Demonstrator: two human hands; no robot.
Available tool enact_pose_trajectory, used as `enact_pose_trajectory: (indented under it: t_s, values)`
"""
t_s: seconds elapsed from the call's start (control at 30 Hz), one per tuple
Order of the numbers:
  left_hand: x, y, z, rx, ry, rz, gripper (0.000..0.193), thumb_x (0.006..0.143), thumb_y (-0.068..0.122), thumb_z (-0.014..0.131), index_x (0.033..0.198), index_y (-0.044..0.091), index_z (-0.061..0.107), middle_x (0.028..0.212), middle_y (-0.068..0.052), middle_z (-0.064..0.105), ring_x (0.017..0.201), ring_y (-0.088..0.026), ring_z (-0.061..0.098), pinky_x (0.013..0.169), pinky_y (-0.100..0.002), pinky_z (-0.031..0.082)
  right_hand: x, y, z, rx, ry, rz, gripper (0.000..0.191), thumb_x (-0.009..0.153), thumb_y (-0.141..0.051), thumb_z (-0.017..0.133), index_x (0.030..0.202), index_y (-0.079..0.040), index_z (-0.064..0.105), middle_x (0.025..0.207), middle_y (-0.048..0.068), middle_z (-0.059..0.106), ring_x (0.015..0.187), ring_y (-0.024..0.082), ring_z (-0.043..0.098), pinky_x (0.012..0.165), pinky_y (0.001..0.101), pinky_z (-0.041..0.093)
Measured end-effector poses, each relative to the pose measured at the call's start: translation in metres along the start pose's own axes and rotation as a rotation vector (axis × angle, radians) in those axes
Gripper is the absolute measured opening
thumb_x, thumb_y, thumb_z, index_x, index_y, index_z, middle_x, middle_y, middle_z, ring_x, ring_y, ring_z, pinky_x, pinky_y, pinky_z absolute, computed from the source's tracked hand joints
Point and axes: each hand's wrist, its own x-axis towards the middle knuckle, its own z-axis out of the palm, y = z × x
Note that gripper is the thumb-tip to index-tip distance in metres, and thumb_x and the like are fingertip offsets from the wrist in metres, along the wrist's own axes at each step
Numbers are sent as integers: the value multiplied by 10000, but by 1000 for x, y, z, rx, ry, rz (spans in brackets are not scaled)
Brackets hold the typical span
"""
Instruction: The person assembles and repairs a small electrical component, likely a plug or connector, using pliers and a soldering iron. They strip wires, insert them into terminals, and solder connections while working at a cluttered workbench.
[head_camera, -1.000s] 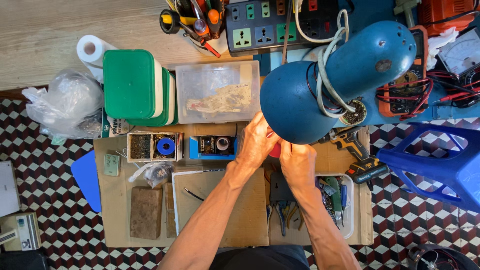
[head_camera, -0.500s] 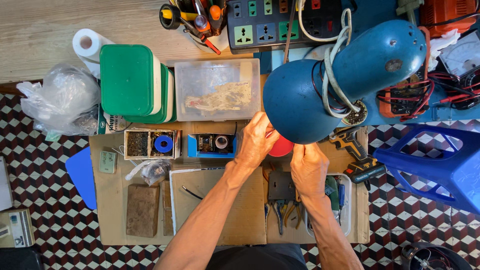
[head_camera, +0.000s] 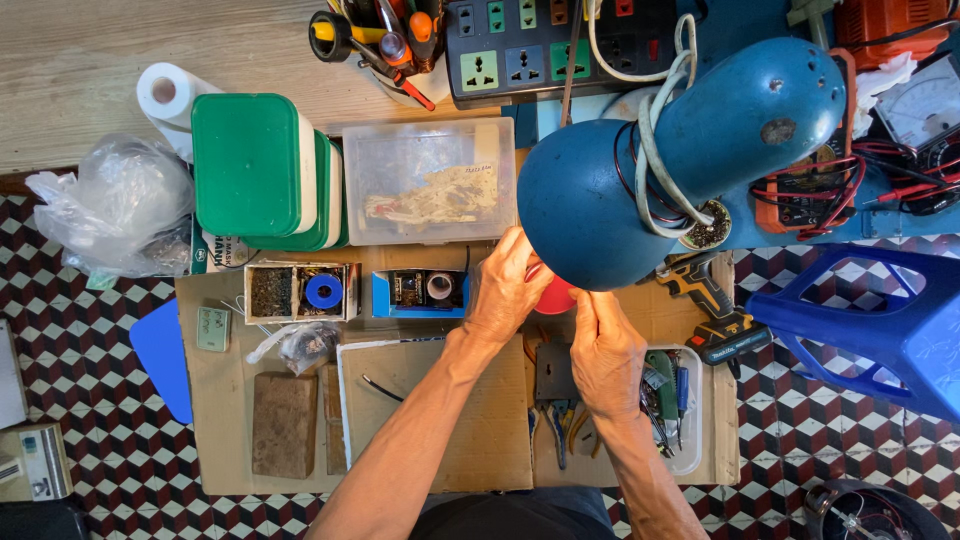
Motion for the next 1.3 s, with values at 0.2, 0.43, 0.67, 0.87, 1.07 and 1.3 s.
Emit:
enact_pose_trajectory:
  t_s: [0.2,0.43,0.67,0.87,1.07,1.3]
  values:
    - [1,1,-1,32,-1,-5,394,924,31,734,1290,7,589,1170,-147,642,1002,-270,764,813,-319,672,-9,7,4,23,11,-57,260,1042,-84,563,1283,-13,632,1060,175,732,929,269,740,782,368,570]
    - [6,0,-4,15,-18,-39,380,917,46,755,1259,0,596,1143,-147,651,983,-273,770,801,-329,665,14,18,26,22,-14,-28,155,1041,-59,571,1114,-6,696,964,163,748,851,301,734,744,386,560]
    - [8,-2,1,-18,5,-45,353,910,82,758,1220,7,607,1105,-154,649,970,-285,772,802,-349,670,10,11,17,74,-22,52,184,994,-66,575,1113,11,692,826,186,708,711,301,710,660,400,536]
    - [9,-4,2,-13,11,-35,367,901,67,762,1222,-3,597,1098,-159,644,964,-290,763,792,-338,662,20,8,21,-15,-24,23,143,1036,-78,584,1040,8,698,851,192,709,759,316,707,680,409,527]
    - [6,-4,2,40,-2,-71,282,923,61,760,1163,3,623,1070,-144,658,944,-269,779,792,-332,669,16,7,17,13,-37,8,155,1023,-59,564,1067,21,689,863,181,717,766,302,712,699,395,540]
    - [8,-2,2,-50,18,-56,294,909,27,747,1170,-8,616,1080,-147,643,976,-274,769,807,-333,672,15,7,16,9,-37,15,180,1003,-66,568,1095,27,692,834,197,701,738,327,705,677,411,534]
